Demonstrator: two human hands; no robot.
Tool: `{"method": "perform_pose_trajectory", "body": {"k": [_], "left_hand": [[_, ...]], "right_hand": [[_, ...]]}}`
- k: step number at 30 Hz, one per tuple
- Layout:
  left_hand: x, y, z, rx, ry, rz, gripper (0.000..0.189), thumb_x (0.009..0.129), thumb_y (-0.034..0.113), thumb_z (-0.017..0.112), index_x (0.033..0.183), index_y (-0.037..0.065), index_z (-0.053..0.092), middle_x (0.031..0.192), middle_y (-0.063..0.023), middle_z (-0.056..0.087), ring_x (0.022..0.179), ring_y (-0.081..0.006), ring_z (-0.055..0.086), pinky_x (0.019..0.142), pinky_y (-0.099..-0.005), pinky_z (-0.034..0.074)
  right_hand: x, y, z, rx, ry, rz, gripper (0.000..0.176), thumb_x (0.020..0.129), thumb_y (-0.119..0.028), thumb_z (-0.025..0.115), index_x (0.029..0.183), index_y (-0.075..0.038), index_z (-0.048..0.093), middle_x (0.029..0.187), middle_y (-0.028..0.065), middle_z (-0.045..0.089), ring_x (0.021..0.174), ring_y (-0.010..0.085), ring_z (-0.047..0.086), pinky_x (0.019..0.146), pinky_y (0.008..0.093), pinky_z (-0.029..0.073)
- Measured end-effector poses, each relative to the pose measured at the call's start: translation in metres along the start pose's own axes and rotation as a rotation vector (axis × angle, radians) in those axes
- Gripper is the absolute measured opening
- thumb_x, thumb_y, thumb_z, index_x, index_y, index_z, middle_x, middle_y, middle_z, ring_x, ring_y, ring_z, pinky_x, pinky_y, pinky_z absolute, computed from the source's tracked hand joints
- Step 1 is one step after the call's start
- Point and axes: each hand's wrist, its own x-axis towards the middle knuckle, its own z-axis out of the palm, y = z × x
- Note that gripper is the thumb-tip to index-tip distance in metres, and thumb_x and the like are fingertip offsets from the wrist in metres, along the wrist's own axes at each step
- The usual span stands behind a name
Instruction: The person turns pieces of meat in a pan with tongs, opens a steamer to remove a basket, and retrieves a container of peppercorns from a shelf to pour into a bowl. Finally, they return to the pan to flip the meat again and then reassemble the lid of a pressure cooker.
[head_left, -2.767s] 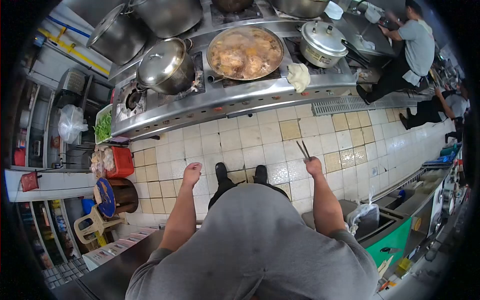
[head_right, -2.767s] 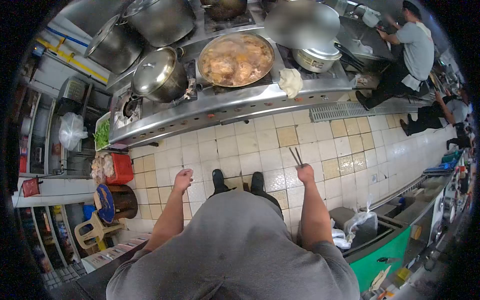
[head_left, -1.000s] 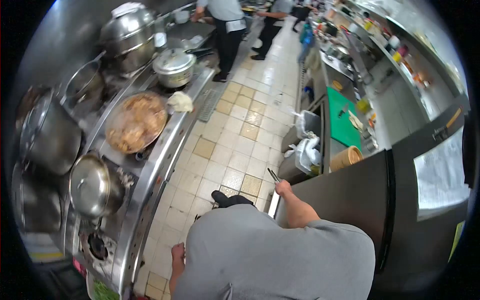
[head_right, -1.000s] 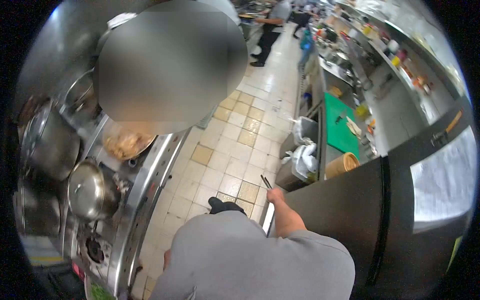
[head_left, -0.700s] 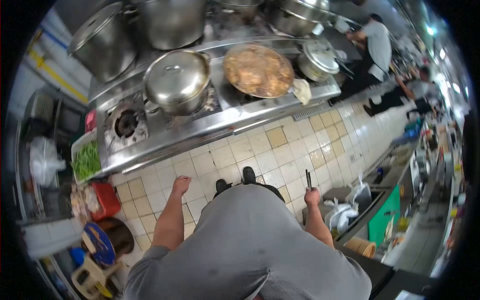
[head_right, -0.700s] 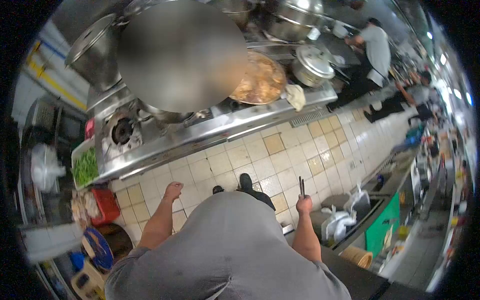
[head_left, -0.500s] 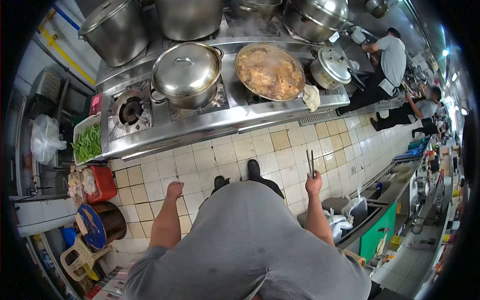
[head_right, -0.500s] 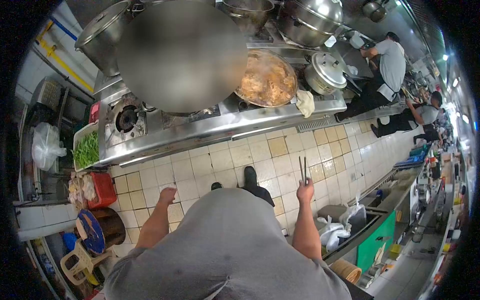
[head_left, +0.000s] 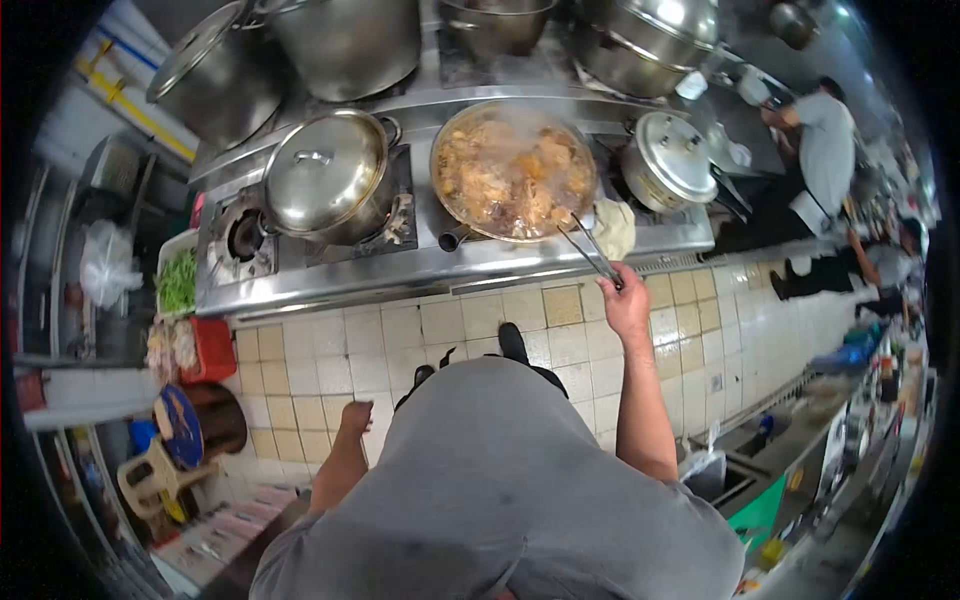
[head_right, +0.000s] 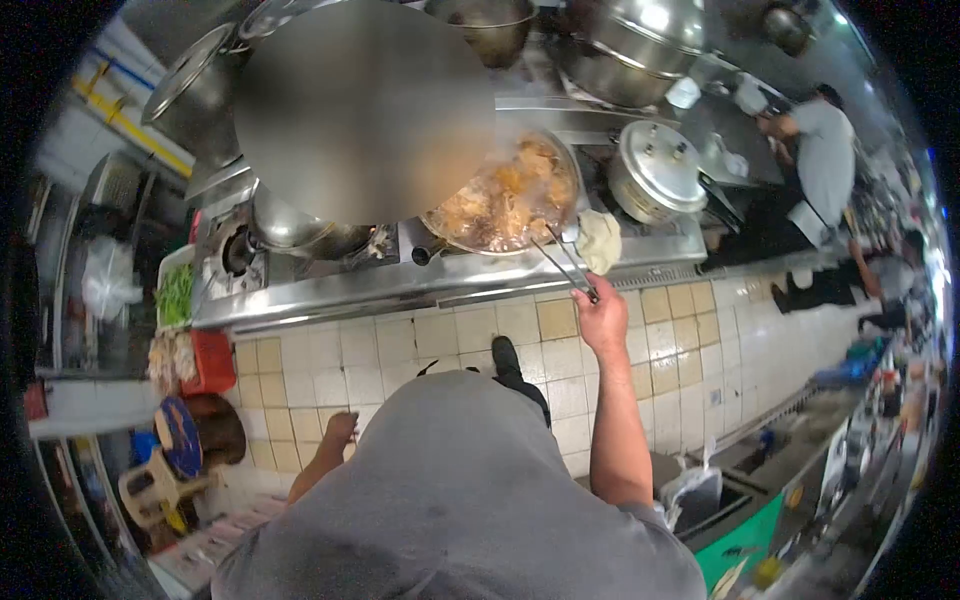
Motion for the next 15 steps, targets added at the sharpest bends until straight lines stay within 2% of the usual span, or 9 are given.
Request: {"method": "perform_pose_trajectory", "body": {"k": [1,2,4,6,8,9,12,14,15], "left_hand": [[0.011,0.015,0.016,0.054,-0.017,0.026,0.046,0.096,0.040,0.062,0.110,-0.002,0.070,0.084,-0.0176,0.073,0.067,-0.0261,0.071,0.053,-0.0402,0.058],[0.035,0.006,0.027,0.263,-0.057,0.378,0.046,0.095,0.040,0.065,0.116,-0.001,0.070,0.092,-0.0186,0.074,0.079,-0.0268,0.073,0.065,-0.0406,0.059],[0.001,0.086,0.055,0.184,0.095,0.274,0.046,0.094,0.038,0.067,0.121,0.000,0.069,0.100,-0.0188,0.075,0.092,-0.0278,0.073,0.080,-0.0387,0.058],[-0.067,0.176,0.062,0.173,0.128,0.386,0.044,0.093,0.035,0.069,0.123,0.002,0.069,0.105,-0.0181,0.075,0.102,-0.0283,0.071,0.092,-0.0367,0.055],[-0.088,0.211,0.075,0.098,0.141,0.401,0.044,0.094,0.036,0.069,0.123,0.003,0.069,0.107,-0.0177,0.075,0.102,-0.0283,0.071,0.093,-0.0370,0.055],[-0.092,0.217,0.078,0.030,0.142,0.446,0.044,0.095,0.036,0.069,0.124,0.003,0.068,0.109,-0.0172,0.074,0.102,-0.0283,0.071,0.093,-0.0373,0.055],[-0.095,0.212,0.084,0.059,0.132,0.391,0.044,0.093,0.035,0.071,0.125,0.004,0.068,0.108,-0.0173,0.075,0.103,-0.0293,0.071,0.092,-0.0378,0.055],[-0.090,0.188,0.084,0.092,0.137,0.372,0.043,0.093,0.035,0.070,0.123,0.004,0.069,0.108,-0.0173,0.075,0.104,-0.0298,0.071,0.093,-0.0379,0.055],[-0.081,0.164,0.084,0.139,0.127,0.287,0.043,0.094,0.037,0.070,0.121,0.004,0.070,0.108,-0.0173,0.075,0.104,-0.0299,0.071,0.094,-0.0381,0.055]], "right_hand": [[0.014,0.006,-0.003,-0.032,-0.022,-0.050,0.036,0.087,-0.023,0.079,0.117,-0.006,0.069,0.089,0.0184,0.072,0.078,0.0340,0.070,0.073,0.0424,0.055],[0.027,0.009,-0.005,-0.063,-0.042,-0.097,0.036,0.087,-0.023,0.079,0.118,-0.006,0.070,0.090,0.0190,0.073,0.080,0.0351,0.071,0.075,0.0431,0.055],[0.048,0.007,-0.011,-0.035,-0.139,-0.073,0.037,0.087,-0.025,0.078,0.119,-0.007,0.071,0.092,0.0198,0.073,0.084,0.0380,0.071,0.076,0.0442,0.055],[0.063,0.003,-0.017,-0.104,-0.222,-0.061,0.038,0.088,-0.027,0.077,0.120,-0.006,0.070,0.095,0.0210,0.073,0.088,0.0397,0.071,0.077,0.0447,0.055],[0.079,-0.002,-0.019,-0.125,-0.293,-0.053,0.034,0.089,-0.026,0.075,0.117,-0.006,0.071,0.097,0.0218,0.073,0.092,0.0414,0.071,0.078,0.0473,0.055],[0.087,-0.003,-0.018,-0.163,-0.311,-0.082,0.032,0.089,-0.025,0.074,0.115,-0.007,0.071,0.096,0.0218,0.073,0.092,0.0421,0.070,0.078,0.0486,0.055],[0.107,-0.019,-0.024,-0.165,-0.329,-0.124,0.025,0.090,-0.024,0.071,0.108,-0.007,0.071,0.095,0.0227,0.072,0.091,0.0445,0.068,0.078,0.0519,0.053],[0.117,-0.028,-0.026,-0.227,-0.409,-0.071,0.024,0.091,-0.025,0.070,0.107,-0.006,0.071,0.095,0.0234,0.072,0.090,0.0451,0.068,0.077,0.0524,0.053],[0.120,-0.025,-0.023,-0.270,-0.415,-0.093,0.024,0.091,-0.028,0.069,0.102,-0.006,0.071,0.093,0.0235,0.072,0.089,0.0456,0.068,0.076,0.0531,0.053]]}}
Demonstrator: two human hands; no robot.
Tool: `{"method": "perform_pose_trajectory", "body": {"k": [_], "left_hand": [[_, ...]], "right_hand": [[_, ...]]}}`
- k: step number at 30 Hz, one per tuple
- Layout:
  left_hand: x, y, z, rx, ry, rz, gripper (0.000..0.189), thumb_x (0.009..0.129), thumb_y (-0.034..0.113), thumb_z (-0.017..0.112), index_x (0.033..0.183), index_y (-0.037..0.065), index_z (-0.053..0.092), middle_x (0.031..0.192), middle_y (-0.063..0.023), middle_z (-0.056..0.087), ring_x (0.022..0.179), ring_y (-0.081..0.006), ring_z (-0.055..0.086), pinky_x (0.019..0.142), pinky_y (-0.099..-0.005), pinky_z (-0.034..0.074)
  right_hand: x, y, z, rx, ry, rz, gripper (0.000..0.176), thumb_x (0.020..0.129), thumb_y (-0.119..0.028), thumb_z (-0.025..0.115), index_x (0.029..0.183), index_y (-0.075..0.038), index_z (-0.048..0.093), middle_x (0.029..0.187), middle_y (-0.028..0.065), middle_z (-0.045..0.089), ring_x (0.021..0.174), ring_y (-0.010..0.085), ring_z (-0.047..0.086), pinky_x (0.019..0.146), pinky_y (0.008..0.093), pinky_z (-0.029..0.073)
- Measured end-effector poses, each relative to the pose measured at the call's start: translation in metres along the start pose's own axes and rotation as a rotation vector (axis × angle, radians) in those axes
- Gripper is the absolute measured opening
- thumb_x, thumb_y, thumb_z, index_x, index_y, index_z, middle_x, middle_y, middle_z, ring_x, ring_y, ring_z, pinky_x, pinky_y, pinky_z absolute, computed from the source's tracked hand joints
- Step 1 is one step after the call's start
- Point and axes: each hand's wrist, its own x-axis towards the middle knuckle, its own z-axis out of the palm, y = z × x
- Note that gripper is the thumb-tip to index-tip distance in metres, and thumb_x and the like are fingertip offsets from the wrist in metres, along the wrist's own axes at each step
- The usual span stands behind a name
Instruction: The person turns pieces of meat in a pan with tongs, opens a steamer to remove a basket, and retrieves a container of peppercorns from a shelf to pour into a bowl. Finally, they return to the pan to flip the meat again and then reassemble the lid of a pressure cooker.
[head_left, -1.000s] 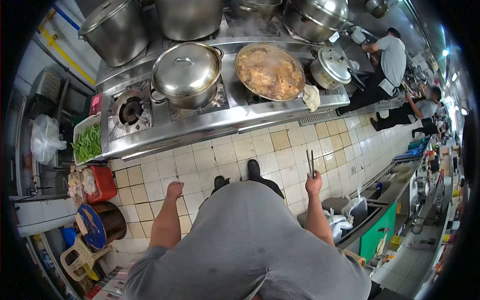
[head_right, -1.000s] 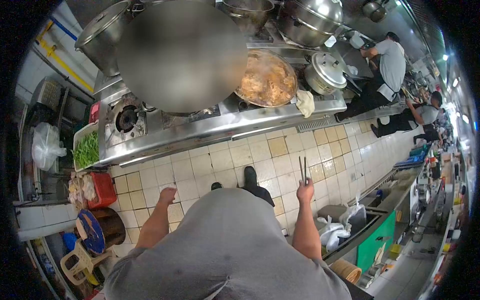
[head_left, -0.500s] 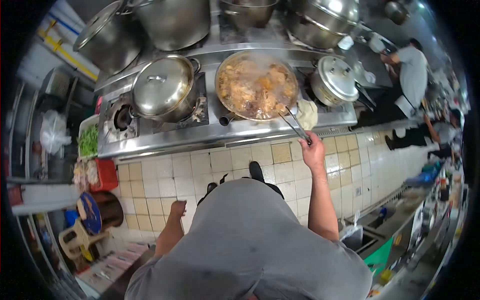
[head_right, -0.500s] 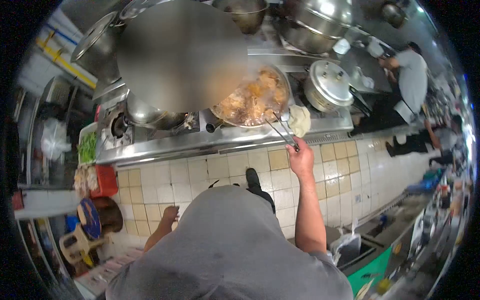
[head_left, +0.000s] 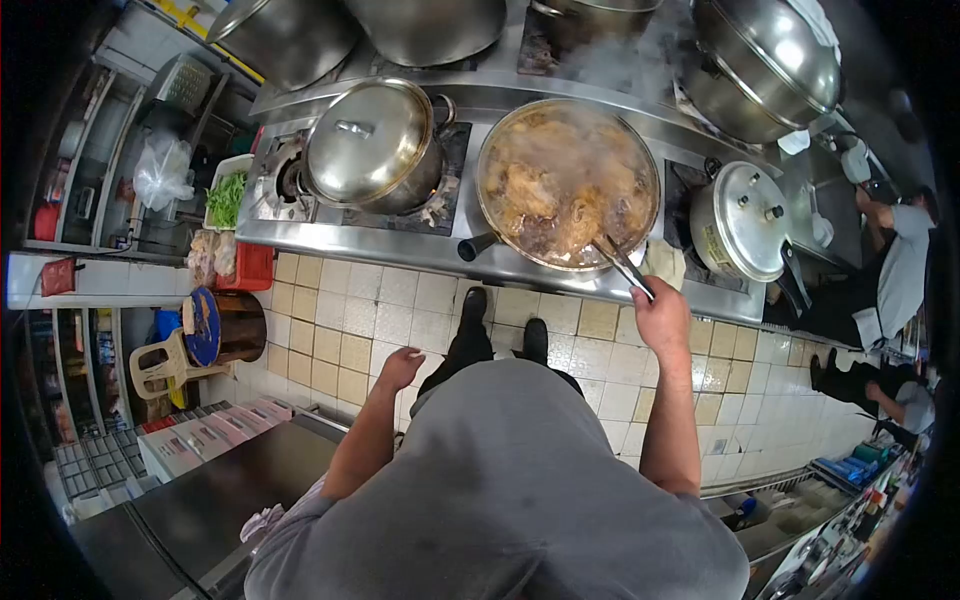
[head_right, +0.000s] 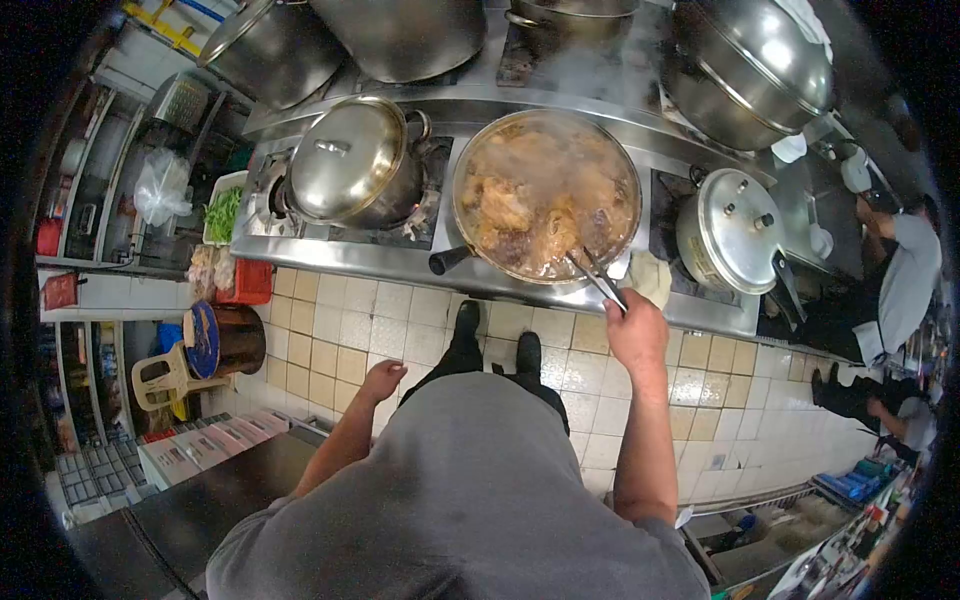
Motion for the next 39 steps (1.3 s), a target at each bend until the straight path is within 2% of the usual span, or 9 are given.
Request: {"method": "perform_pose_trajectory", "body": {"k": [4,6,8,11,13,16,21,31,39], "left_hand": [[0.009,-0.106,0.000,0.148,-0.140,-0.134,0.046,0.096,0.043,0.064,0.117,0.003,0.071,0.103,-0.0186,0.075,0.092,-0.0309,0.073,0.087,-0.0393,0.058],[0.016,-0.123,-0.014,0.399,-0.475,-0.192,0.049,0.099,0.046,0.058,0.114,0.001,0.071,0.096,-0.0197,0.074,0.073,-0.0315,0.073,0.073,-0.0406,0.061],[0.033,-0.165,-0.019,0.337,-0.434,-0.109,0.050,0.101,0.047,0.056,0.113,0.000,0.070,0.091,-0.0194,0.073,0.066,-0.0308,0.071,0.066,-0.0413,0.060],[0.059,-0.129,-0.043,0.328,-0.458,-0.192,0.047,0.101,0.046,0.058,0.110,0.002,0.071,0.081,-0.0150,0.070,0.056,-0.0244,0.067,0.056,-0.0383,0.059],[0.071,-0.095,-0.056,-0.137,-0.181,-0.441,0.039,0.098,0.041,0.065,0.112,0.005,0.071,0.077,-0.0107,0.067,0.056,-0.0185,0.063,0.053,-0.0345,0.056],[0.095,-0.066,-0.066,-0.249,-0.123,-0.455,0.034,0.095,0.037,0.069,0.115,0.009,0.071,0.076,-0.0080,0.066,0.058,-0.0151,0.061,0.050,-0.0315,0.052],[0.115,-0.058,-0.066,-0.172,-0.231,-0.446,0.035,0.096,0.037,0.068,0.118,0.010,0.069,0.076,-0.0063,0.066,0.062,-0.0146,0.061,0.049,-0.0322,0.051],[0.108,-0.038,-0.087,-0.202,-0.159,-0.477,0.037,0.095,0.035,0.068,0.122,0.010,0.068,0.091,-0.0049,0.070,0.071,-0.0174,0.066,0.055,-0.0357,0.055],[0.081,-0.020,-0.044,-0.252,-0.093,-0.338,0.036,0.095,0.036,0.069,0.119,0.010,0.070,0.089,-0.0067,0.070,0.070,-0.0174,0.067,0.051,-0.0329,0.052]], "right_hand": [[0.001,-0.017,-0.001,-0.047,-0.029,0.065,0.024,0.091,-0.029,0.069,0.098,-0.006,0.071,0.089,0.0232,0.071,0.087,0.0459,0.067,0.075,0.0539,0.052],[0.002,-0.021,0.005,-0.046,-0.029,0.115,0.025,0.091,-0.030,0.069,0.094,-0.005,0.070,0.085,0.0233,0.071,0.085,0.0463,0.067,0.074,0.0549,0.052],[0.004,-0.031,0.010,-0.063,-0.042,0.150,0.025,0.091,-0.030,0.069,0.093,-0.005,0.070,0.085,0.0232,0.071,0.085,0.0463,0.067,0.074,0.0549,0.052],[0.008,-0.042,0.022,-0.084,-0.059,0.202,0.025,0.091,-0.030,0.069,0.092,-0.005,0.070,0.085,0.0229,0.071,0.084,0.0461,0.067,0.072,0.0550,0.052],[0.011,-0.047,0.027,-0.088,-0.053,0.254,0.025,0.091,-0.030,0.070,0.092,-0.005,0.069,0.086,0.0229,0.071,0.083,0.0460,0.067,0.071,0.0551,0.051],[0.019,-0.058,0.027,-0.127,-0.055,0.305,0.023,0.090,-0.029,0.070,0.097,-0.007,0.071,0.087,0.0225,0.071,0.085,0.0451,0.068,0.072,0.0545,0.053],[0.033,-0.067,0.030,-0.199,-0.050,0.394,0.027,0.089,-0.027,0.071,0.109,-0.009,0.073,0.093,0.0207,0.074,0.089,0.0426,0.070,0.076,0.0527,0.055],[0.035,-0.049,0.021,-0.111,0.077,0.347,0.032,0.088,-0.026,0.073,0.115,-0.008,0.071,0.098,0.0205,0.073,0.091,0.0410,0.070,0.078,0.0511,0.055],[0.023,-0.013,0.003,-0.009,0.170,0.192,0.035,0.089,-0.024,0.073,0.119,-0.007,0.069,0.103,0.0197,0.073,0.095,0.0395,0.070,0.080,0.0494,0.055]]}}
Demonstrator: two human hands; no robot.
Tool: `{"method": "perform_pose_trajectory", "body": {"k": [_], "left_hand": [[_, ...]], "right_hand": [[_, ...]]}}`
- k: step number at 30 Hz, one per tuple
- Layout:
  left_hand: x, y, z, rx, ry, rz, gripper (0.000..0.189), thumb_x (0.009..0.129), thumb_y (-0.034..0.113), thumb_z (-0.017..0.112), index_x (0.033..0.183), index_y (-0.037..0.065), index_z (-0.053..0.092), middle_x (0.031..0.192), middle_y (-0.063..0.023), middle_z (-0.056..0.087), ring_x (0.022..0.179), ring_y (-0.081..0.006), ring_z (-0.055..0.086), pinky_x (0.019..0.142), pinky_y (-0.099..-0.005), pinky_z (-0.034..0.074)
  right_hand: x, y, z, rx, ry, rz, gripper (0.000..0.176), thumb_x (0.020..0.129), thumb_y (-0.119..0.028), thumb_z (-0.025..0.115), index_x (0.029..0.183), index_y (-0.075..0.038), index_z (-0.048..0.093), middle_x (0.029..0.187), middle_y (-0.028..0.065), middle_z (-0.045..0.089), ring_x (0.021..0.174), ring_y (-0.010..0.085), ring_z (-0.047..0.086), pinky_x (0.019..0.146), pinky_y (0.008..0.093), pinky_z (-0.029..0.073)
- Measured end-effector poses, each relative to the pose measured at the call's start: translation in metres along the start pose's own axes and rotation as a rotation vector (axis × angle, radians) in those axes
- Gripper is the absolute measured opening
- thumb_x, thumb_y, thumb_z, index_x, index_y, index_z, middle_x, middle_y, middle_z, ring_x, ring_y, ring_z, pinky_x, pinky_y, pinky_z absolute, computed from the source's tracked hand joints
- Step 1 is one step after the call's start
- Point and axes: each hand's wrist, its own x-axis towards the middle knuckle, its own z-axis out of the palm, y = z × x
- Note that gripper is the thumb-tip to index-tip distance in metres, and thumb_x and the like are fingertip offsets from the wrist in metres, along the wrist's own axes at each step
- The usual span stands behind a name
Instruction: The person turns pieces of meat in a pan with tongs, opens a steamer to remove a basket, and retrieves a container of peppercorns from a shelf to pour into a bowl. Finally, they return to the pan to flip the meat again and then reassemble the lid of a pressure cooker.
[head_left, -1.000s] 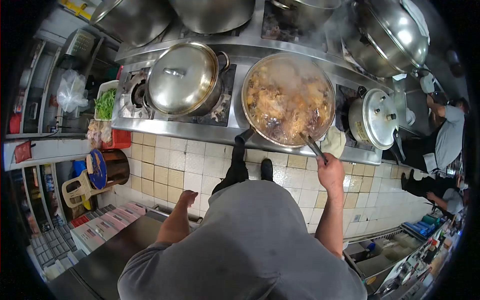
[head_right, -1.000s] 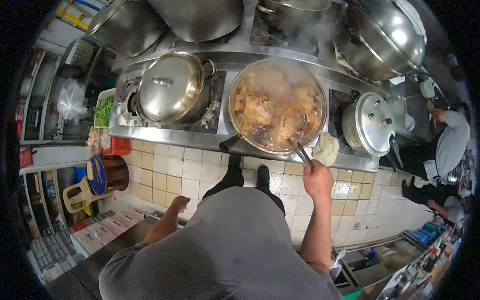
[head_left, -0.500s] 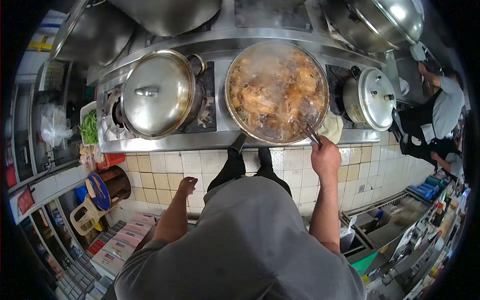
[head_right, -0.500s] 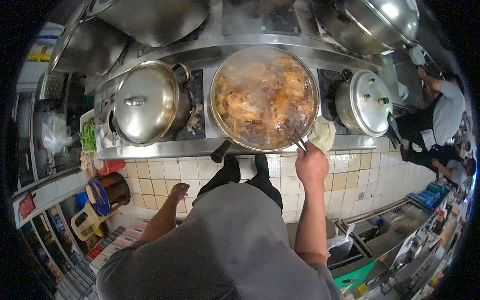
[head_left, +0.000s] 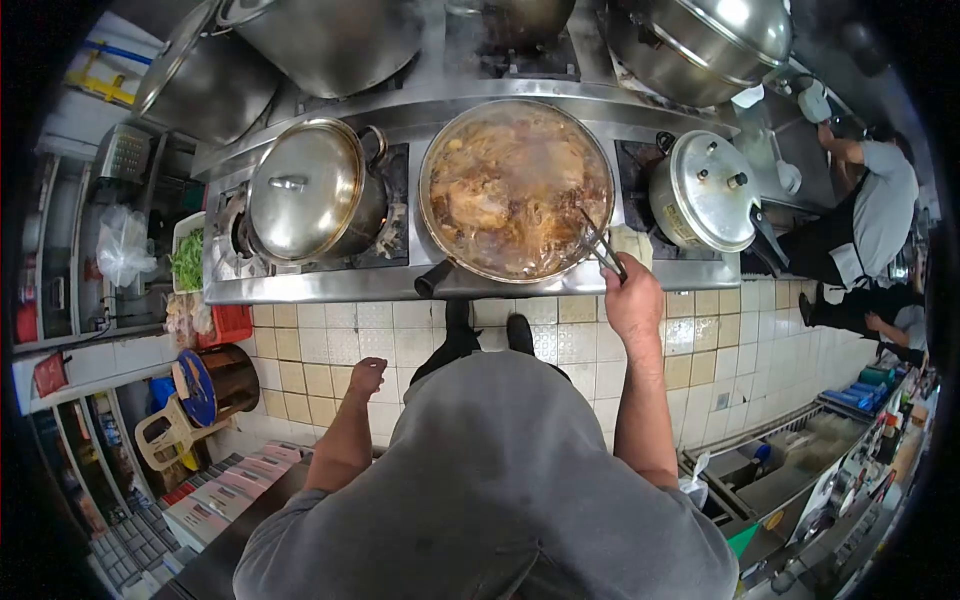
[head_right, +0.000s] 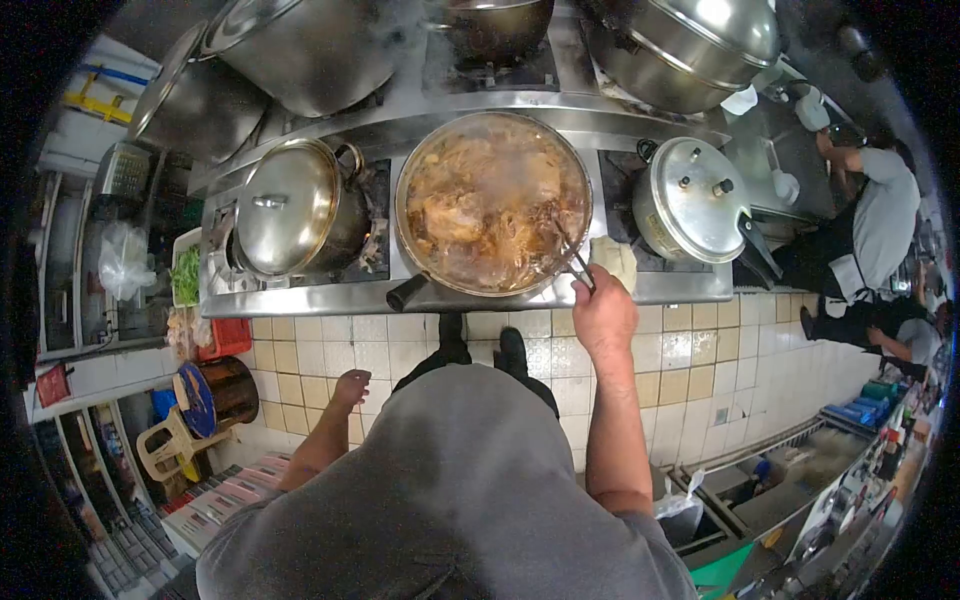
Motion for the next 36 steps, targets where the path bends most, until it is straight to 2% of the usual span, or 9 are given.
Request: {"method": "perform_pose_trajectory", "body": {"k": [10,11,12,14,17,22,27,34,36], "left_hand": [[-0.070,-0.022,0.082,0.034,0.045,0.061,0.039,0.093,0.039,0.071,0.117,0.008,0.072,0.084,-0.0078,0.071,0.063,-0.0131,0.061,0.056,-0.0314,0.050],[-0.079,-0.028,0.084,0.091,0.010,0.042,0.041,0.093,0.041,0.071,0.116,0.007,0.072,0.094,-0.0118,0.074,0.075,-0.0193,0.069,0.067,-0.0345,0.055],[-0.079,-0.046,0.086,0.089,0.015,0.044,0.041,0.093,0.041,0.071,0.116,0.007,0.072,0.094,-0.0118,0.074,0.075,-0.0193,0.069,0.067,-0.0345,0.055],[-0.071,-0.082,0.089,0.382,0.008,0.144,0.044,0.093,0.042,0.070,0.118,0.006,0.072,0.107,-0.0169,0.075,0.096,-0.0279,0.072,0.084,-0.0380,0.057],[-0.095,-0.077,0.089,0.400,-0.013,0.022,0.045,0.092,0.042,0.070,0.118,0.006,0.073,0.115,-0.0204,0.073,0.113,-0.0327,0.068,0.098,-0.0392,0.053],[-0.075,-0.069,0.078,0.322,0.019,0.097,0.045,0.091,0.042,0.071,0.118,0.005,0.073,0.117,-0.0217,0.073,0.113,-0.0317,0.068,0.097,-0.0394,0.054],[-0.075,-0.025,0.068,0.192,0.113,0.222,0.047,0.091,0.041,0.072,0.120,0.004,0.072,0.111,-0.0199,0.075,0.104,-0.0307,0.071,0.092,-0.0380,0.056],[-0.075,-0.048,0.052,0.112,0.149,0.262,0.046,0.091,0.039,0.073,0.120,0.004,0.072,0.105,-0.0184,0.075,0.098,-0.0280,0.072,0.088,-0.0370,0.056],[-0.088,-0.066,0.048,0.058,0.100,0.034,0.047,0.090,0.041,0.072,0.119,0.005,0.072,0.105,-0.0183,0.076,0.098,-0.0280,0.072,0.088,-0.0381,0.056]], "right_hand": [[-0.020,0.050,0.009,0.148,-0.088,-0.091,0.038,0.085,-0.022,0.077,0.120,-0.006,0.069,0.108,0.0193,0.072,0.099,0.0381,0.070,0.084,0.0471,0.055],[-0.021,0.056,0.013,0.147,-0.082,-0.110,0.038,0.085,-0.021,0.077,0.119,-0.007,0.070,0.109,0.0190,0.072,0.099,0.0379,0.069,0.085,0.0470,0.055],[-0.021,0.060,0.016,0.150,-0.080,-0.114,0.038,0.085,-0.021,0.077,0.119,-0.007,0.070,0.109,0.0190,0.072,0.099,0.0379,0.069,0.085,0.0470,0.055],[-0.021,0.059,0.023,0.212,0.024,-0.259,0.035,0.085,-0.021,0.078,0.116,-0.007,0.071,0.098,0.0180,0.073,0.085,0.0352,0.071,0.075,0.0440,0.056],[-0.018,0.035,0.021,0.185,0.007,-0.358,0.034,0.084,-0.019,0.077,0.116,-0.009,0.071,0.099,0.0155,0.072,0.092,0.0356,0.069,0.078,0.0448,0.055],[-0.010,-0.016,0.018,0.128,0.031,-0.557,0.030,0.084,-0.020,0.075,0.112,-0.009,0.069,0.097,0.0161,0.070,0.092,0.0369,0.069,0.076,0.0479,0.056],[0.034,-0.072,0.000,-0.090,-0.211,-0.334,0.036,0.093,-0.038,0.066,0.099,-0.005,0.078,0.099,0.0227,0.074,0.100,0.0387,0.071,0.084,0.0481,0.057],[0.101,-0.127,0.011,-0.108,-0.368,-0.308,0.045,0.091,-0.042,0.066,0.106,-0.001,0.076,0.112,0.0245,0.072,0.110,0.0408,0.069,0.095,0.0482,0.054],[0.110,-0.137,0.024,-0.136,-0.315,-0.311,0.045,0.089,-0.040,0.065,0.111,-0.003,0.075,0.116,0.0230,0.072,0.113,0.0399,0.068,0.097,0.0470,0.053]]}}
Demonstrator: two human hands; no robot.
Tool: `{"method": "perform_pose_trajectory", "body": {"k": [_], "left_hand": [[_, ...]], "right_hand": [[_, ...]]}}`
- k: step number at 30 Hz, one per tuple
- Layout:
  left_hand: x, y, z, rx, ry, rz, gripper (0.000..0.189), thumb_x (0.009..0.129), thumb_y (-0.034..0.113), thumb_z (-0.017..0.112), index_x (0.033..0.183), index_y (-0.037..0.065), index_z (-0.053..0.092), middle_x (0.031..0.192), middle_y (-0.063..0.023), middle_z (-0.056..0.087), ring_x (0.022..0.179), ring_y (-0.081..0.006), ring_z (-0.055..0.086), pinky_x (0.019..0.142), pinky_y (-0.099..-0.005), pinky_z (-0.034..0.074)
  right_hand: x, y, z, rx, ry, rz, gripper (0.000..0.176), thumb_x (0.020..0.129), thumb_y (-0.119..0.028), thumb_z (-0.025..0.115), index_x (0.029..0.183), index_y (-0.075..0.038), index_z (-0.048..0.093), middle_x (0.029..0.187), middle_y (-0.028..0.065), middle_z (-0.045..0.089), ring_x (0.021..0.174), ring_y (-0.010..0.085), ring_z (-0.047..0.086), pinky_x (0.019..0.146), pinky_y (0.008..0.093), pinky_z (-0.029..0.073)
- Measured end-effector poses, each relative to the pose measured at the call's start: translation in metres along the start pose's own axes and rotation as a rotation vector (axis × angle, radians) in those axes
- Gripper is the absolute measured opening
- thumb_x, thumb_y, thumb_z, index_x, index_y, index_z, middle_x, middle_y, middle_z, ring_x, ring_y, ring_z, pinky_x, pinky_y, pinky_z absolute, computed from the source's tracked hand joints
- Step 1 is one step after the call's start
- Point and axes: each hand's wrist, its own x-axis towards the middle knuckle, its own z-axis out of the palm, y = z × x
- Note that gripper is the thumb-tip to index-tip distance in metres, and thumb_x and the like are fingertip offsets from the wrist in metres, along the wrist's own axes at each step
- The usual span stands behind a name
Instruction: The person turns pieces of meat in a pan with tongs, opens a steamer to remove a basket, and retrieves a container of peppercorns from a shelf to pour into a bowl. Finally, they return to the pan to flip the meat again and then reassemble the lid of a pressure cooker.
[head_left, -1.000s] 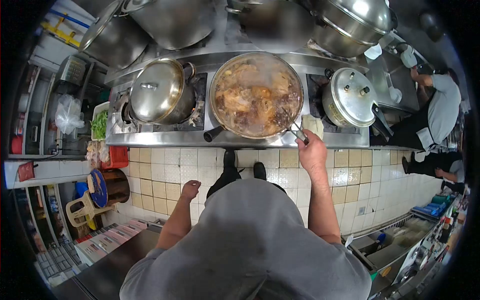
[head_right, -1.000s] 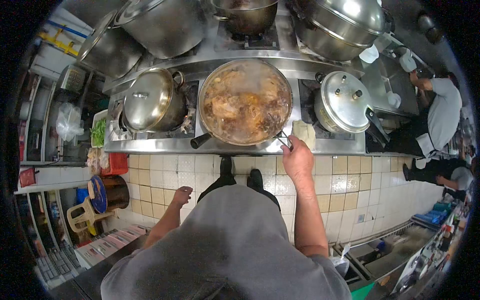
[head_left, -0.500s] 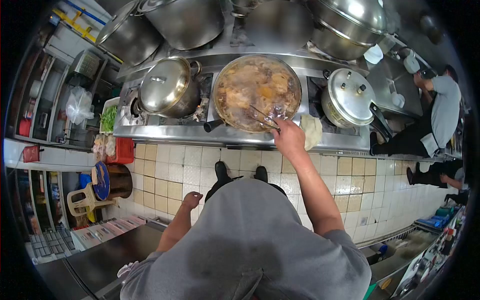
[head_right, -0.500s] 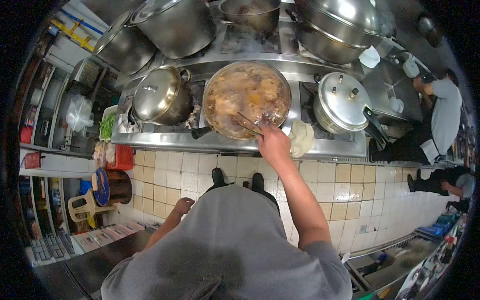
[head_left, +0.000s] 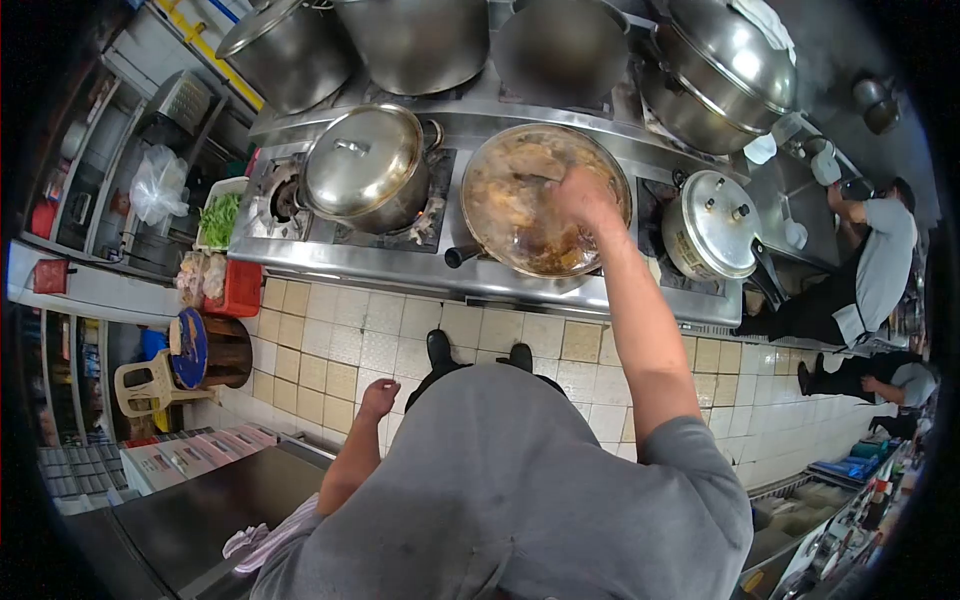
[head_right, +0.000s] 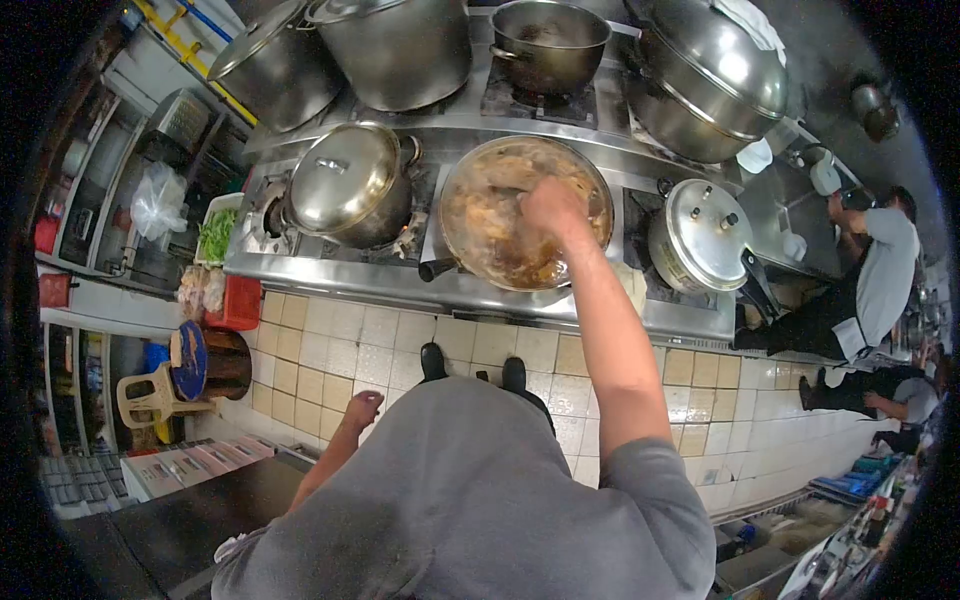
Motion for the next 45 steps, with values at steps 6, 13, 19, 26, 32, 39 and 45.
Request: {"method": "perform_pose_trajectory", "body": {"k": [6,13,19,26,32,39,45], "left_hand": [[0.020,-0.133,-0.005,0.411,-0.168,0.391,0.047,0.103,0.041,0.049,0.103,0.000,0.072,0.087,-0.0174,0.072,0.070,-0.0257,0.071,0.065,-0.0383,0.059],[0.058,-0.132,-0.010,0.366,-0.072,0.290,0.035,0.101,0.033,0.056,0.107,0.001,0.070,0.074,-0.0110,0.069,0.058,-0.0203,0.066,0.053,-0.0362,0.056],[0.058,-0.028,-0.026,-0.161,0.016,0.020,0.045,0.092,0.037,0.073,0.121,0.003,0.070,0.082,-0.0102,0.073,0.065,-0.0165,0.066,0.062,-0.0338,0.055],[0.070,0.001,-0.031,-0.061,-0.008,0.130,0.043,0.093,0.038,0.071,0.117,0.003,0.072,0.084,-0.0117,0.074,0.069,-0.0185,0.068,0.067,-0.0355,0.055],[0.077,-0.025,-0.019,0.093,-0.032,0.123,0.045,0.091,0.042,0.071,0.114,0.003,0.074,0.071,-0.0101,0.069,0.063,-0.0188,0.065,0.063,-0.0364,0.054],[0.066,0.003,-0.009,0.091,-0.137,0.067,0.044,0.091,0.043,0.071,0.113,0.005,0.075,0.075,-0.0119,0.071,0.061,-0.0201,0.064,0.058,-0.0364,0.054],[0.102,0.025,-0.001,0.155,-0.083,0.187,0.046,0.090,0.044,0.071,0.115,0.005,0.074,0.113,-0.0192,0.074,0.106,-0.0301,0.071,0.093,-0.0375,0.055]], "right_hand": [[0.044,-0.018,0.016,-0.080,-0.065,-0.014,0.047,0.087,-0.038,0.064,0.118,-0.004,0.073,0.128,0.0219,0.067,0.122,0.0380,0.064,0.103,0.0464,0.050],[0.050,-0.064,0.014,-0.101,-0.169,-0.030,0.045,0.087,-0.036,0.063,0.119,-0.005,0.074,0.130,0.0201,0.067,0.124,0.0358,0.064,0.105,0.0450,0.049],[0.013,-0.074,0.010,-0.109,0.013,0.062,0.040,0.086,-0.033,0.067,0.115,-0.007,0.076,0.125,0.0184,0.071,0.118,0.0362,0.067,0.099,0.0435,0.053],[-0.046,-0.031,0.019,0.040,0.151,0.010,0.031,0.089,-0.034,0.068,0.109,-0.012,0.078,0.103,0.0226,0.073,0.100,0.0421,0.070,0.089,0.0494,0.055],[-0.104,0.011,0.046,0.113,0.206,0.040,0.027,0.092,-0.034,0.067,0.109,-0.016,0.077,0.094,0.0189,0.074,0.090,0.0411,0.071,0.079,0.0509,0.055],[-0.149,0.052,0.081,0.170,0.316,0.024,0.023,0.092,-0.034,0.068,0.106,-0.017,0.076,0.088,0.0158,0.074,0.085,0.0374,0.071,0.075,0.0501,0.055],[-0.164,0.064,0.097,0.113,0.303,0.051,0.025,0.090,-0.033,0.071,0.107,-0.015,0.075,0.085,0.0160,0.073,0.083,0.0365,0.071,0.073,0.0497,0.055]]}}
